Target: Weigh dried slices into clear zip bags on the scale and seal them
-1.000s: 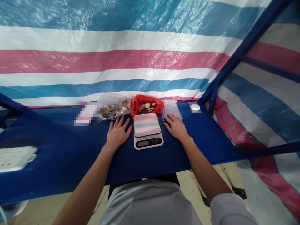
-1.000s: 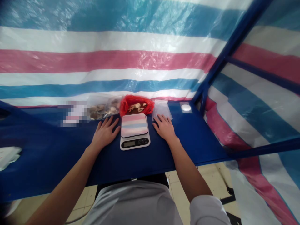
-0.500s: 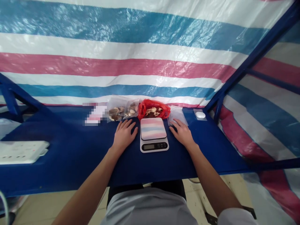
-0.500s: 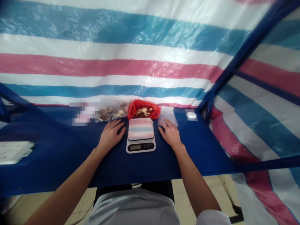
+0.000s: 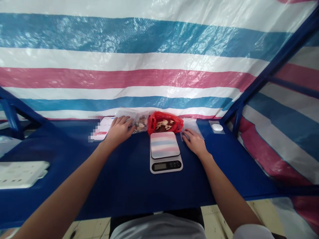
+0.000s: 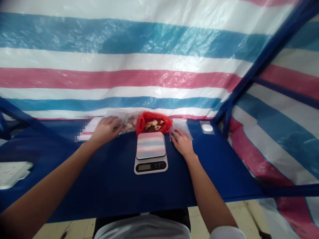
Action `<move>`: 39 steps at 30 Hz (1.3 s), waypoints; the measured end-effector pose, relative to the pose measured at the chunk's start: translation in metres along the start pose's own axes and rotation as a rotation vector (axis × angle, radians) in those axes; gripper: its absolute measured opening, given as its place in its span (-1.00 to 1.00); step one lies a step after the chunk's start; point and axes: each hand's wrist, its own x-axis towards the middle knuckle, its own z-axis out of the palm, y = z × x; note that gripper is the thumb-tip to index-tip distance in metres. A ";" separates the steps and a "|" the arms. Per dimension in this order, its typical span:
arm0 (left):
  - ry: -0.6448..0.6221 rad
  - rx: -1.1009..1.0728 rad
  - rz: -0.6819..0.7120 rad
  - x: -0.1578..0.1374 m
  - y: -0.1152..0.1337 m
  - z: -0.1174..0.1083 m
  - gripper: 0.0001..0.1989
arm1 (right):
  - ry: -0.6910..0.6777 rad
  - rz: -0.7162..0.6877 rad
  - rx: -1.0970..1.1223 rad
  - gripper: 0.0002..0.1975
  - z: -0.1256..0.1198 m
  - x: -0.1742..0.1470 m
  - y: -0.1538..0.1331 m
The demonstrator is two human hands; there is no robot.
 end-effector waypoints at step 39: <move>-0.063 -0.208 -0.137 0.006 -0.020 -0.015 -0.61 | -0.037 -0.038 -0.021 -0.63 0.000 -0.002 0.000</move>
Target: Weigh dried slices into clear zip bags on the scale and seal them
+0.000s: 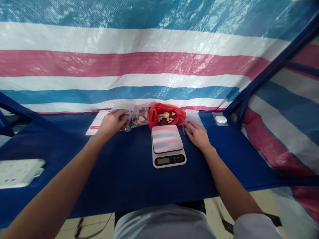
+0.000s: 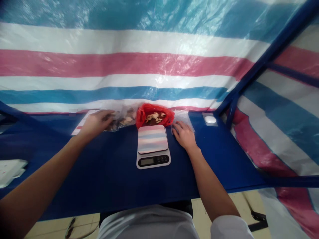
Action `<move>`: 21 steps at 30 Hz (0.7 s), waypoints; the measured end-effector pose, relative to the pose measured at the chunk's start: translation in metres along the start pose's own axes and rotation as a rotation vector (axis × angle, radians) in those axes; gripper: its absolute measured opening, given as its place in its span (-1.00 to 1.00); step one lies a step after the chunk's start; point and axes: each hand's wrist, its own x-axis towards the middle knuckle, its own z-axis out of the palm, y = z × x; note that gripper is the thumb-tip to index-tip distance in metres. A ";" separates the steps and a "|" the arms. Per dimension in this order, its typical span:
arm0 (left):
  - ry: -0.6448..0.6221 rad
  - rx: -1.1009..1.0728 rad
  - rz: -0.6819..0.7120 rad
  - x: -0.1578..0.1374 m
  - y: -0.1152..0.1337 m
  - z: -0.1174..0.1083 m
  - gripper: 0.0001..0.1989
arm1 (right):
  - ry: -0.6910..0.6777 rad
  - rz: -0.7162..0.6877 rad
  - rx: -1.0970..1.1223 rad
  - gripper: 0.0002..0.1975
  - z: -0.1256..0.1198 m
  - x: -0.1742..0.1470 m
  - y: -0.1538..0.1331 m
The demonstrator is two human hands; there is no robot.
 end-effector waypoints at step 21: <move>0.131 -1.105 -0.224 -0.043 0.125 -0.005 -0.55 | 0.163 -0.105 0.401 -0.62 -0.041 0.015 -0.082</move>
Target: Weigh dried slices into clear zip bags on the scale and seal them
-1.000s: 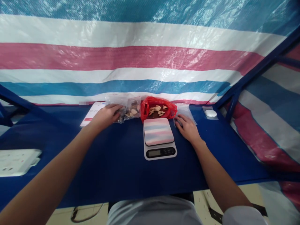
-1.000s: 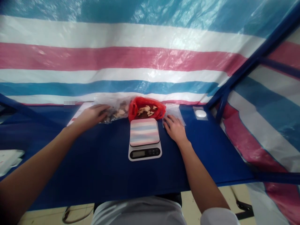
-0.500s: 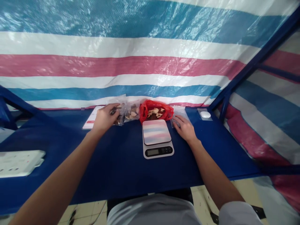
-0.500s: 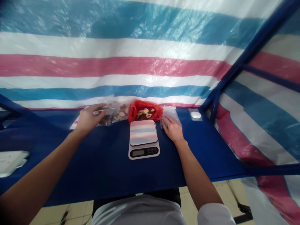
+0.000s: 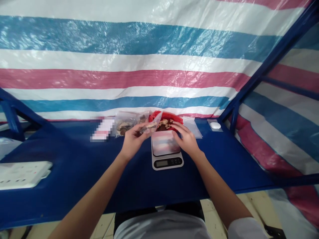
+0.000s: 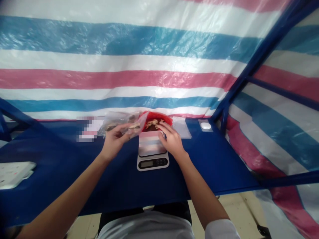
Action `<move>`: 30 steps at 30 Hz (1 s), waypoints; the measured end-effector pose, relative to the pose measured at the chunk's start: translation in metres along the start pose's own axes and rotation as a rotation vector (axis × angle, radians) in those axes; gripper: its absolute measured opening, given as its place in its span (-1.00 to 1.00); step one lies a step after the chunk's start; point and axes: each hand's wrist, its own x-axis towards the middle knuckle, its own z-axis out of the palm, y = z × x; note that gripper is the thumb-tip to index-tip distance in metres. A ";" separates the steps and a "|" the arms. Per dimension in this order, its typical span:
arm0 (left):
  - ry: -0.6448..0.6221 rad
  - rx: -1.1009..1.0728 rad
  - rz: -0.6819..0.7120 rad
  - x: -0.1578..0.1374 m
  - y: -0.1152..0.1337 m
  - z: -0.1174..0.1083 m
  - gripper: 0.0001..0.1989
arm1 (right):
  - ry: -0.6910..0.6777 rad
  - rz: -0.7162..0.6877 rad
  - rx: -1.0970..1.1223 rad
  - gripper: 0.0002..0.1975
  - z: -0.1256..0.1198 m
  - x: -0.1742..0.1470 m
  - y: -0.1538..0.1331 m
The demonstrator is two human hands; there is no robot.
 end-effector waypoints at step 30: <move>0.160 0.317 0.083 -0.019 -0.029 -0.027 -0.65 | -0.024 0.609 0.865 -0.61 0.028 0.011 -0.009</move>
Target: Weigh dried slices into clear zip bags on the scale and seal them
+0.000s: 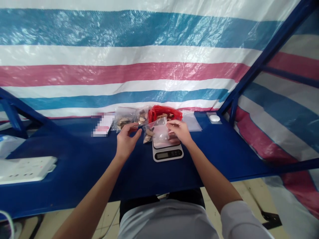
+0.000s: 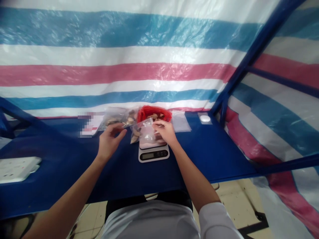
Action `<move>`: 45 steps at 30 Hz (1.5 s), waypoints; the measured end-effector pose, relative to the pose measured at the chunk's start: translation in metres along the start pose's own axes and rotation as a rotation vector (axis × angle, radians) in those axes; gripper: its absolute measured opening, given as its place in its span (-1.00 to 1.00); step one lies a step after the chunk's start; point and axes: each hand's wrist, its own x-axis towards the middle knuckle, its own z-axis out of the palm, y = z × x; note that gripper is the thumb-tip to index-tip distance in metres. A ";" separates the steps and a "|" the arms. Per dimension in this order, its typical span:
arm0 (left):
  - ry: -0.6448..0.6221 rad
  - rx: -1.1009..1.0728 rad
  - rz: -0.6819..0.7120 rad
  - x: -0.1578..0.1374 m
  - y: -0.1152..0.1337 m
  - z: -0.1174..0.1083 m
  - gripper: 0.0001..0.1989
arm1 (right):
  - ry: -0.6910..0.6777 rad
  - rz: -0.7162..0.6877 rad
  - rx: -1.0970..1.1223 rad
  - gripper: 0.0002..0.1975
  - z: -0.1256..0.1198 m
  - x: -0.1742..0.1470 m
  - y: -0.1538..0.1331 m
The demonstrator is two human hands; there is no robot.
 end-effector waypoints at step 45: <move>-0.483 -0.240 -0.386 0.031 0.031 0.059 -0.71 | -0.102 0.219 -0.161 -0.69 0.009 -0.011 -0.009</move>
